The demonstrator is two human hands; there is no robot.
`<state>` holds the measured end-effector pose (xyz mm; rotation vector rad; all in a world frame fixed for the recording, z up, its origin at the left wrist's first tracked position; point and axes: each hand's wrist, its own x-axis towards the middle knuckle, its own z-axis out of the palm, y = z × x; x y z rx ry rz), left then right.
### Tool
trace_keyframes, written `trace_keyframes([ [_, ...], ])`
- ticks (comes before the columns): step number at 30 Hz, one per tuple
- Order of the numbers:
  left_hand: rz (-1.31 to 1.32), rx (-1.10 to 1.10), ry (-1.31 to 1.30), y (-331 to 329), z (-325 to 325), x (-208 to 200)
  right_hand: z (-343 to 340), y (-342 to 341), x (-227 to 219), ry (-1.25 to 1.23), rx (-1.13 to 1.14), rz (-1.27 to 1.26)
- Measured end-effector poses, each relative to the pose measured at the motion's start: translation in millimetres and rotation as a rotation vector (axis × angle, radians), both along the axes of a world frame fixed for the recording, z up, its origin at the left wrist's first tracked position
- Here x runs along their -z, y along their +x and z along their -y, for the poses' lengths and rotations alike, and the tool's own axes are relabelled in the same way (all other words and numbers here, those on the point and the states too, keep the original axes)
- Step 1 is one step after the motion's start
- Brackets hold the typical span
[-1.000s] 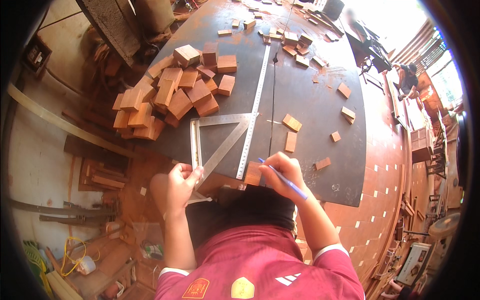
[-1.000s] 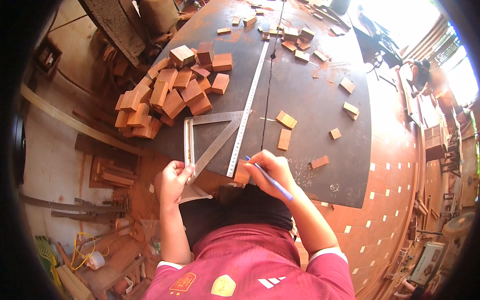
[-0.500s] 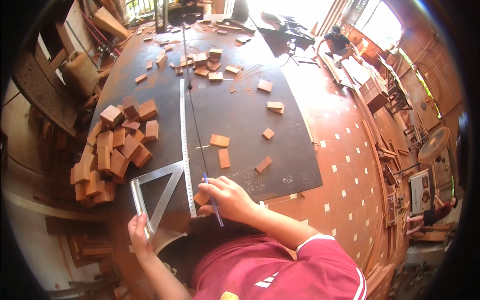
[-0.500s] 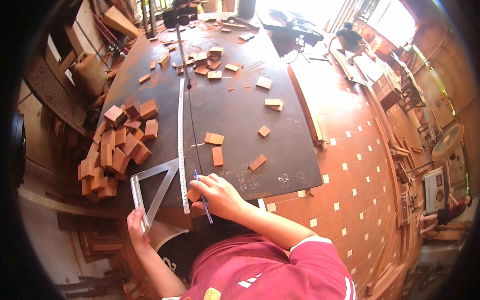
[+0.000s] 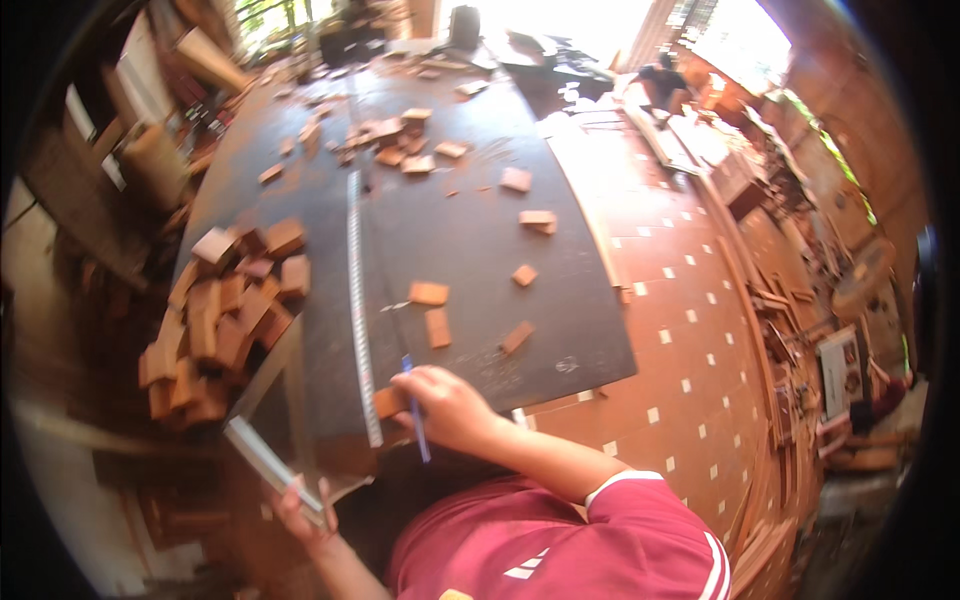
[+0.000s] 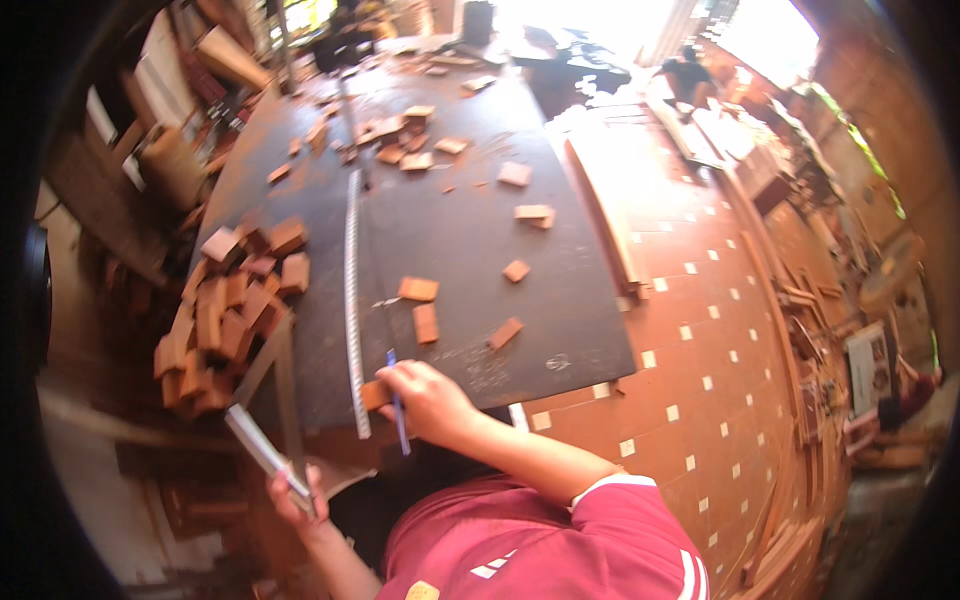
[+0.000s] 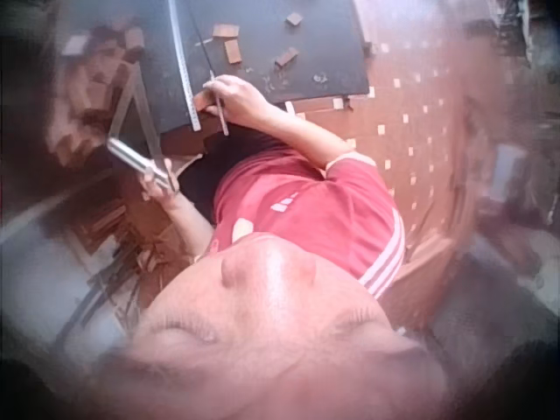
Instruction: The person measures and marks small wooden blocks on a workbench using a ruler, a set square, and a pen. They repeatedly position the tools, draw lines on the blocks, and place the marked pieces aside.
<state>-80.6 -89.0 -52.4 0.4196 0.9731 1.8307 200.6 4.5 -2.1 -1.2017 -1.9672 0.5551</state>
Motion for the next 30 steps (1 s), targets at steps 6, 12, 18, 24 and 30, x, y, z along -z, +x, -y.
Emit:
trace_keyframes([
  [6,-0.157,0.326,-0.020,23.6,2.5,-17.6,6.7,-6.6,-2.1,-0.045,0.060,0.044],
  [12,-0.475,0.229,-0.046,48.5,8.6,-0.7,7.7,-1.1,-2.4,0.007,0.078,0.073],
  [18,-0.597,0.264,-0.092,64.1,0.2,-13.1,7.7,2.8,-12.2,0.089,0.088,-0.002],
  [24,-0.606,0.254,-0.164,72.4,0.4,-14.2,3.1,3.9,-8.4,0.037,0.047,-0.127],
  [30,-0.865,0.234,0.007,68.4,-2.4,-10.3,-7.9,0.2,-18.5,-0.422,0.012,-0.434],
])
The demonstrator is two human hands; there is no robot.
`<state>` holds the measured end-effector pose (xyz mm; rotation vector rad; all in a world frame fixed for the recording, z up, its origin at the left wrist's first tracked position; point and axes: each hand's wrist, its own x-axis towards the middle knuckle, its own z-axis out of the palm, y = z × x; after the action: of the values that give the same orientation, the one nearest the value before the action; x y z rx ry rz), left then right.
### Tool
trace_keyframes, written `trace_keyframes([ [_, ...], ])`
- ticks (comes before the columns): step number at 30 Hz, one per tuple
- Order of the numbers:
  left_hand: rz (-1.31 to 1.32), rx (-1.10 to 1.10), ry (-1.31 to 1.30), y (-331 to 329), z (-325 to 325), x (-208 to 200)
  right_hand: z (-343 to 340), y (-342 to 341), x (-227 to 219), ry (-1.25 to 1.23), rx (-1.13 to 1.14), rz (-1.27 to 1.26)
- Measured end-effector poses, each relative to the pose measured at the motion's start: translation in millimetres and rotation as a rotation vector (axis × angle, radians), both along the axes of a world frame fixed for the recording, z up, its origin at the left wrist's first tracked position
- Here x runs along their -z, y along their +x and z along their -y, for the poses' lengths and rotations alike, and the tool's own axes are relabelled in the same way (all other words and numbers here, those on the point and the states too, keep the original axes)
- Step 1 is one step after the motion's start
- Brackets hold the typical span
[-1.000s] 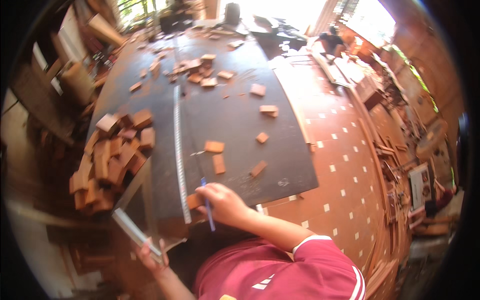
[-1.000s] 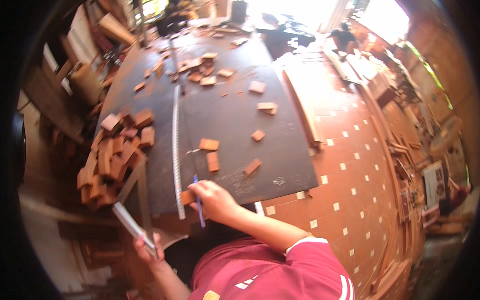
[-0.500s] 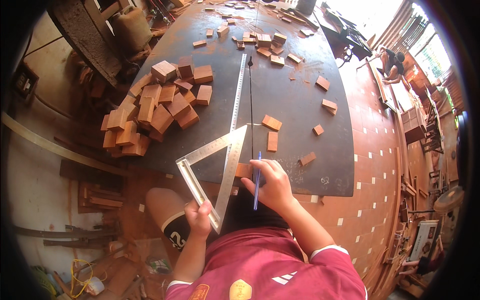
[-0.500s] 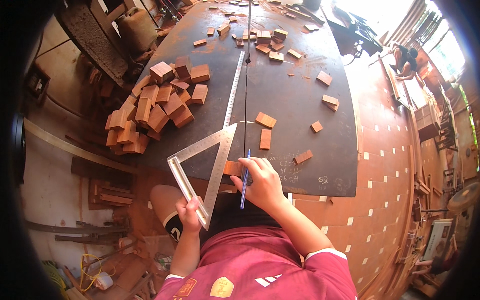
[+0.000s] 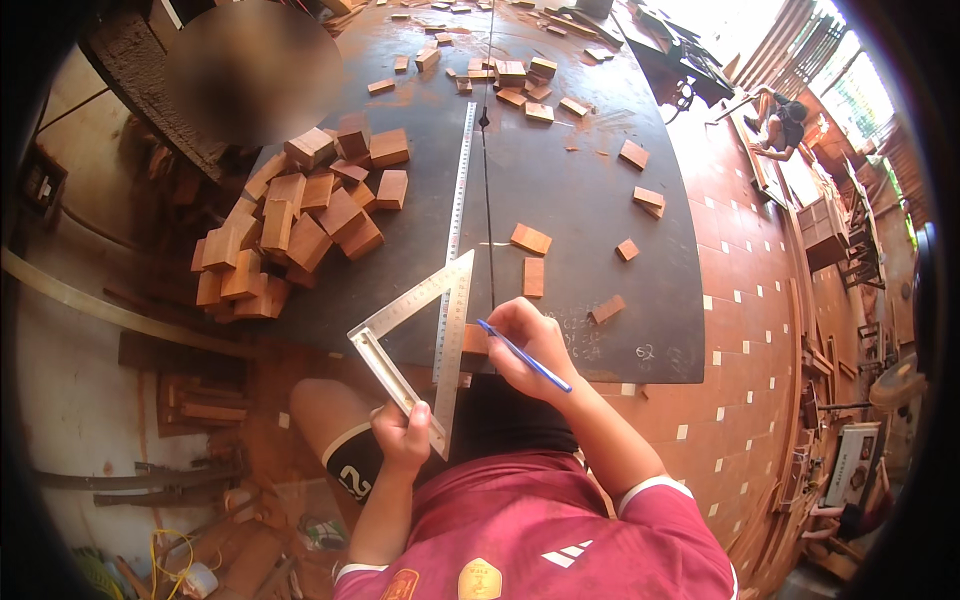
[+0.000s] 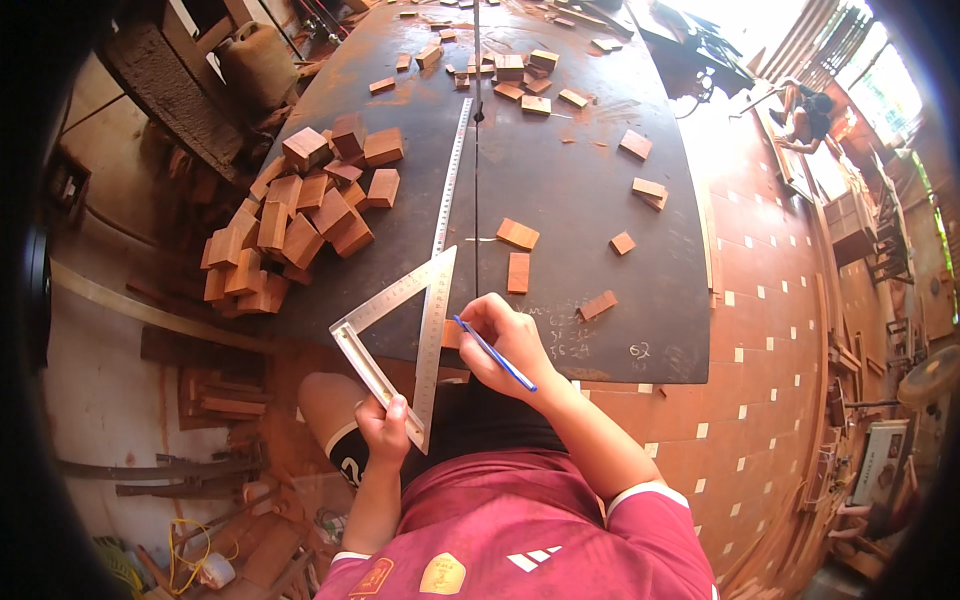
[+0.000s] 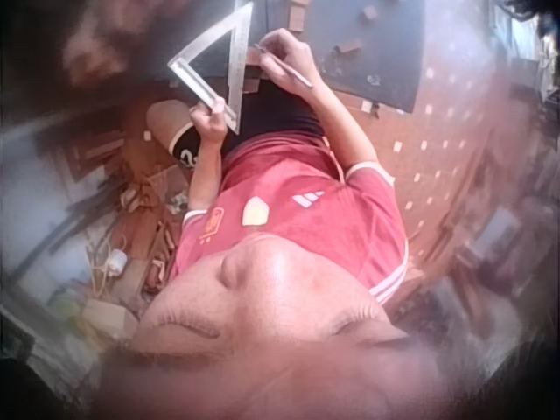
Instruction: The person measures and marks small wooden blocks on a workbench using a ruler, a set square, and a pen. They repeatedly position the tools, draw lines on the blocks, and place the marked pieces aside.
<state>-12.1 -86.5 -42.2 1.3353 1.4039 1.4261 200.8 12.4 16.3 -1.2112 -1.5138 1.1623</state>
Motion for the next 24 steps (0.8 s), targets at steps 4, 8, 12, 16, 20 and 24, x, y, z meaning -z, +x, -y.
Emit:
trace_keyframes([
  [4,-0.023,-0.005,0.011,-0.9,-4.1,-2.5,-6.9,-1.9,-0.5,-0.095,-0.083,0.013],
  [8,-0.009,0.020,-0.010,-3.8,-5.4,-4.5,-9.1,-7.3,-1.3,-0.047,-0.017,0.078],
  [12,-0.052,-0.015,-0.032,0.1,-2.9,-8.4,-8.8,-13.0,-6.6,0.004,0.034,0.118],
  [16,-0.090,-0.056,0.000,10.2,2.7,-6.0,-6.7,-15.0,-6.5,0.003,0.062,0.123],
  [20,-0.154,-0.073,-0.019,12.6,11.0,-2.8,-5.9,-15.1,-5.1,0.001,0.068,0.115],
  [24,-0.171,-0.047,-0.035,11.0,16.4,-8.4,-1.5,-17.3,-4.3,-0.029,0.053,0.066],
])
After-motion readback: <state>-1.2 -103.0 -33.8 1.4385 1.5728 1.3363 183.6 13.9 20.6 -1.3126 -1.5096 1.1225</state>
